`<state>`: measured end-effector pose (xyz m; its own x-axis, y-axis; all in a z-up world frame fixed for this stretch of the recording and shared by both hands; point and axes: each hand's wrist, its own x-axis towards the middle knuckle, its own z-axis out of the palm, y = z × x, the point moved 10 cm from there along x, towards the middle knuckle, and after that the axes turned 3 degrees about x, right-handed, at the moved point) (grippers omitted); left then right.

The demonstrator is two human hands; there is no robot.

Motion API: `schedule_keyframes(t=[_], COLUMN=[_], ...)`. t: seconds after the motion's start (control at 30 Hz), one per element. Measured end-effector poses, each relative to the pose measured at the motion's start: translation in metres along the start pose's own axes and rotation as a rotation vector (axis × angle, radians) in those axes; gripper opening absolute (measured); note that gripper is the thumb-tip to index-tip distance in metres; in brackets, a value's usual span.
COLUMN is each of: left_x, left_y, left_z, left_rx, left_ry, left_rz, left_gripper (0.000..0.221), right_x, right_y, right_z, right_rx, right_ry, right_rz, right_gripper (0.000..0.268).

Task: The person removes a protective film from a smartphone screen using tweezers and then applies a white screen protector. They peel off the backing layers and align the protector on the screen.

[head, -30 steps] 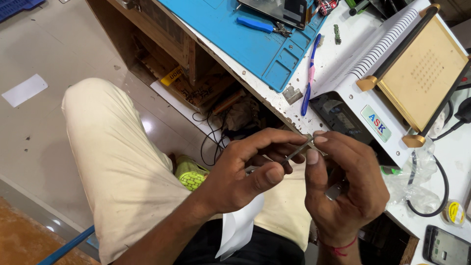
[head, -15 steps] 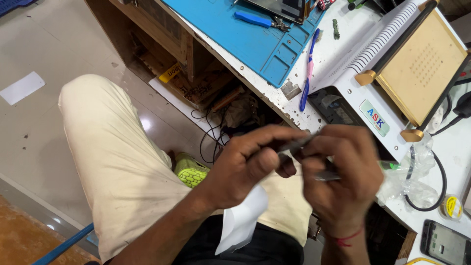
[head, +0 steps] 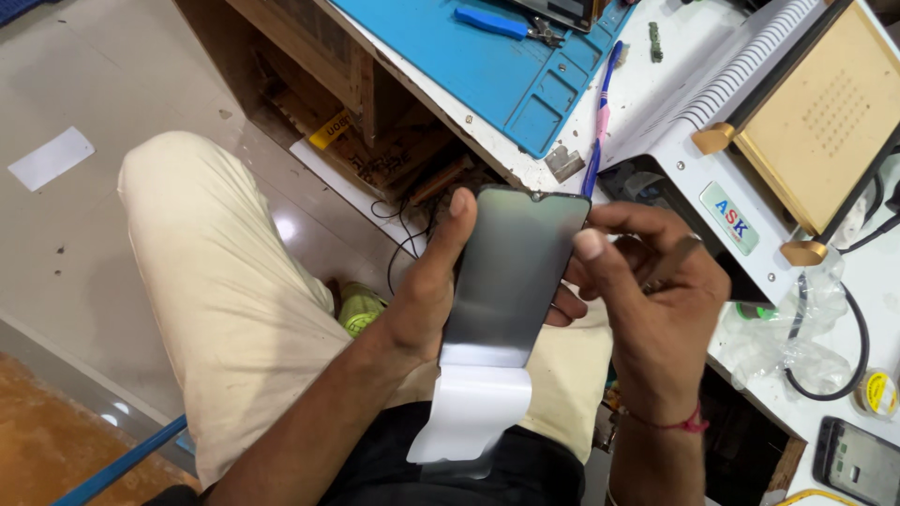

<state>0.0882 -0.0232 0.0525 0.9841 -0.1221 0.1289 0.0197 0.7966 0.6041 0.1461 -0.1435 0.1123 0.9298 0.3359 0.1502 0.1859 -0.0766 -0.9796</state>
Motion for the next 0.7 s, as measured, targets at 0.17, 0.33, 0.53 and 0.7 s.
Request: schedule_keyframes(t=[0.17,0.33,0.53,0.7], left_x=[0.012,0.015,0.017,0.019], left_y=[-0.015,-0.031,-0.035,-0.040], left_z=[-0.009,-0.032,-0.034,-0.034], left_rx=[-0.165,-0.308,-0.313,-0.380], left_ry=[-0.014,0.100,0.008,0.022], left_rz=[-0.014,-0.024,0.029,-0.037], left_gripper=[0.093,0.085,0.082,0.085], right_x=[0.007,0.006,-0.001,0.010], right_y=[0.024,0.039,0.047,0.052], right_z=[0.008,0.017,0.027,0.022], right_rx=[-0.031,-0.071,-0.208,-0.163], right_ry=[-0.036,-0.164,-0.350,-0.235], right_rz=[0.200,0.216,0.128,0.217], right_gripper=[0.032,0.062,0.092,0.081])
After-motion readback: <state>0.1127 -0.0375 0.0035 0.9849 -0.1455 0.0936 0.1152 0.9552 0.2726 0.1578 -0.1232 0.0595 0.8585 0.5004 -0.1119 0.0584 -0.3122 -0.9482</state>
